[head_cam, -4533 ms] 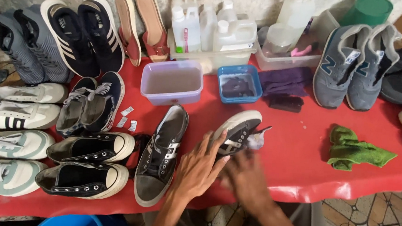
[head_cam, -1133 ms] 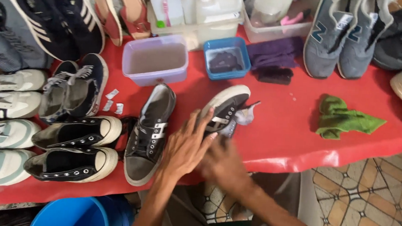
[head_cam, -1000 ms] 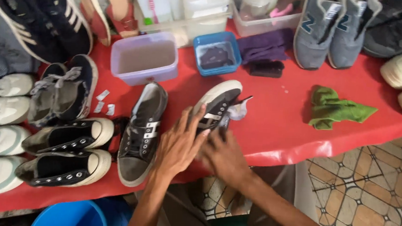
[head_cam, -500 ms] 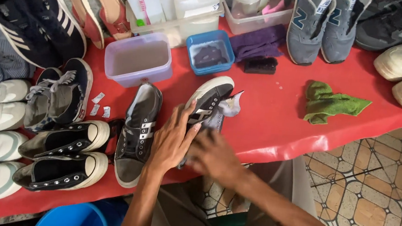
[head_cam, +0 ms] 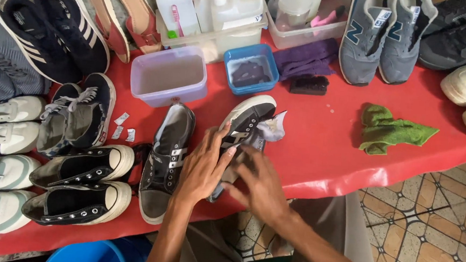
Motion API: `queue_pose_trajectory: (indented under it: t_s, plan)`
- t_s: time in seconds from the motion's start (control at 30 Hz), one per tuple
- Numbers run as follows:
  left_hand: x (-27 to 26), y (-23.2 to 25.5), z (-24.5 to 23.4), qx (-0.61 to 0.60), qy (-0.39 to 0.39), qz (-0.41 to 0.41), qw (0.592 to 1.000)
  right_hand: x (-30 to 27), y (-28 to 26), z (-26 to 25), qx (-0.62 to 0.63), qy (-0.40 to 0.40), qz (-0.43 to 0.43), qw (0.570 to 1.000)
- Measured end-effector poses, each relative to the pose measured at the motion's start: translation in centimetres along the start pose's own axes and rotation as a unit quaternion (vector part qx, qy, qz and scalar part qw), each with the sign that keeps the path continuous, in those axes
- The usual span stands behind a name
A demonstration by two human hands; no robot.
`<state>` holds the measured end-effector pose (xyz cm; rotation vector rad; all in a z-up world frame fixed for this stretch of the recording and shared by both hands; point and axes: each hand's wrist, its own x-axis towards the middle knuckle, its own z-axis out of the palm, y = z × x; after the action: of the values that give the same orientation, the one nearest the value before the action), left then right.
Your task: The person cleans a single black canvas sneaker on a red table. They wipe the shoe with a green cloth, then scrub the upper and sole with a brush, and finish by wiping again with the cloth.
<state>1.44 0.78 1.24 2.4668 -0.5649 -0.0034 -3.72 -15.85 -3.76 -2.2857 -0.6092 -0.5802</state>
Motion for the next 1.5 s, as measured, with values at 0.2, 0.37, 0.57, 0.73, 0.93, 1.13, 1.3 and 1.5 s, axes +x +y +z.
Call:
queue_pose_trajectory:
  t_s: [0.2, 0.37, 0.57, 0.73, 0.93, 1.13, 1.3, 1.5]
  plan:
    - [-0.2, -0.7, 0.8, 0.03, -0.015, -0.006, 0.999, -0.5, -0.8, 1.1, -0.056, 0.006, -0.011, 0.998]
    - [-0.4, 0.7, 0.5, 0.054, -0.012, -0.014, 0.998, -0.2, 0.2, 1.3, -0.056, 0.002, -0.002, 0.998]
    - [-0.6, 0.2, 0.8, 0.069, 0.015, 0.013, 0.997, -0.8, 1.0, 1.3, 0.015, -0.053, -0.013, 0.998]
    - [-1.1, 0.7, 0.6, 0.059, -0.004, 0.002, 0.998, -1.3, 1.8, 1.7, -0.059, -0.003, 0.053, 0.997]
    - [-1.0, 0.9, 0.9, 0.077, 0.008, 0.017, 0.997, 1.8, 0.1, -0.9, -0.055, -0.084, 0.045, 0.994]
    - [-1.1, 0.4, 1.4, 0.091, 0.016, 0.026, 0.995, 1.4, -1.1, -0.9, 0.48, -0.09, 0.499, 0.716]
    - [-1.3, 0.9, 1.4, 0.097, 0.014, 0.021, 0.995, -2.9, 0.7, 2.4, -0.049, -0.026, -0.095, 0.994]
    - [-0.9, 0.5, 1.8, 0.123, 0.039, 0.041, 0.991, 3.9, -3.8, -3.2, 0.346, -0.003, 0.4, 0.849]
